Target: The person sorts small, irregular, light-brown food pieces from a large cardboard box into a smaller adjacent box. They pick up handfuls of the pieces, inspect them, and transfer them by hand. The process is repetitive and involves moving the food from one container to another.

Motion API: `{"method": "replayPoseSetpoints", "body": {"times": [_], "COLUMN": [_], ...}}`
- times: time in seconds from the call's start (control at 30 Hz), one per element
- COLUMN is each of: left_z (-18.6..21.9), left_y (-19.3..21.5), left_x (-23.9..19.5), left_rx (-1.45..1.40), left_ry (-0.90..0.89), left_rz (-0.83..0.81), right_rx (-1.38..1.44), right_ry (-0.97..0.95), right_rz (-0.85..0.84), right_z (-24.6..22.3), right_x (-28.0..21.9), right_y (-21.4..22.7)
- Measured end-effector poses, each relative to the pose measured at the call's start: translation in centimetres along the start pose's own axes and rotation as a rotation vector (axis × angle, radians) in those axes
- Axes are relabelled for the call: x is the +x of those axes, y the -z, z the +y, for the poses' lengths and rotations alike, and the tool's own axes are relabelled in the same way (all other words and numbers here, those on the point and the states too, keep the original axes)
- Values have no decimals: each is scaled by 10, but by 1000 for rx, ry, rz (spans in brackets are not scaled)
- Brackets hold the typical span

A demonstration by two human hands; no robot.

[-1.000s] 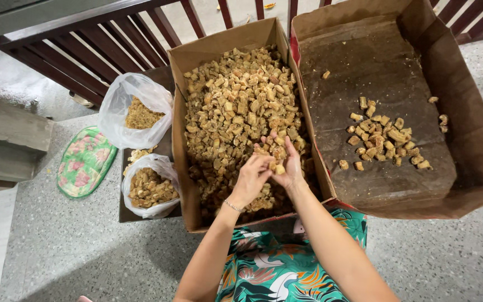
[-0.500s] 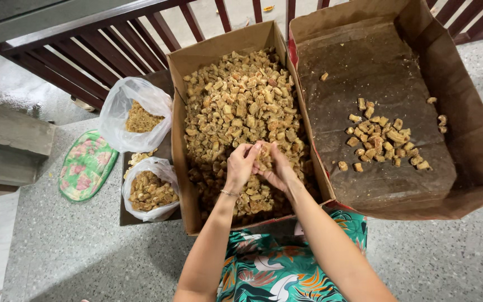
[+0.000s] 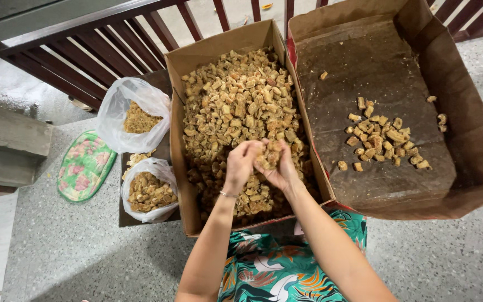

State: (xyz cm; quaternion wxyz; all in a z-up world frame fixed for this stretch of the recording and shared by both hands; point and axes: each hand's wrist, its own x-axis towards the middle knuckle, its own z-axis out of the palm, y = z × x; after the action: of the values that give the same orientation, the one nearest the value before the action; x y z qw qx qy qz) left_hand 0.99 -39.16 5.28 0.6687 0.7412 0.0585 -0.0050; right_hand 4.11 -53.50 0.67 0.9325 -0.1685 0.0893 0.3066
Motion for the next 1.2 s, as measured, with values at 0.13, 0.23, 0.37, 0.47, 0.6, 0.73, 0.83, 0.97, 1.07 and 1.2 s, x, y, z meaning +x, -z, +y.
{"method": "replayPoseSetpoints", "body": {"times": [0.13,0.23,0.37,0.47,0.6,0.73,0.83,0.97,1.07,1.2], "left_z": [35,33,-5,-32,-50,-61,-68,-77,-74,-69], "left_y": [-11,-4,27,39,36,37,37,39,40,35], "left_x": [-5,-6,-3,-10,-19,-23,-29,-30,-29,-28], "left_rx": [294,233,582,986,1105,1088,1088,1032,987,1078], "left_ry": [-88,77,-37,50,246,166,65,15,64,63], "left_rz": [-45,18,199,98,-113,-115,-72,-30,-21,-74], "right_rx": [103,167,237,272,251,-154,-457,-674,-754,-545], "right_ry": [21,19,55,93,191,452,543,627,885,573], "right_rz": [86,75,-27,-120,-319,338,659,803,674,553], "right_z": [-5,-5,-7,-17,-80,-171,-220,-237,-211,-137], "right_x": [-6,-9,-5,-10,-32,-69,-83,-81,-62,-39], "right_y": [-10,-10,-6,-15,-32,-31,-16,17,22,-17]}}
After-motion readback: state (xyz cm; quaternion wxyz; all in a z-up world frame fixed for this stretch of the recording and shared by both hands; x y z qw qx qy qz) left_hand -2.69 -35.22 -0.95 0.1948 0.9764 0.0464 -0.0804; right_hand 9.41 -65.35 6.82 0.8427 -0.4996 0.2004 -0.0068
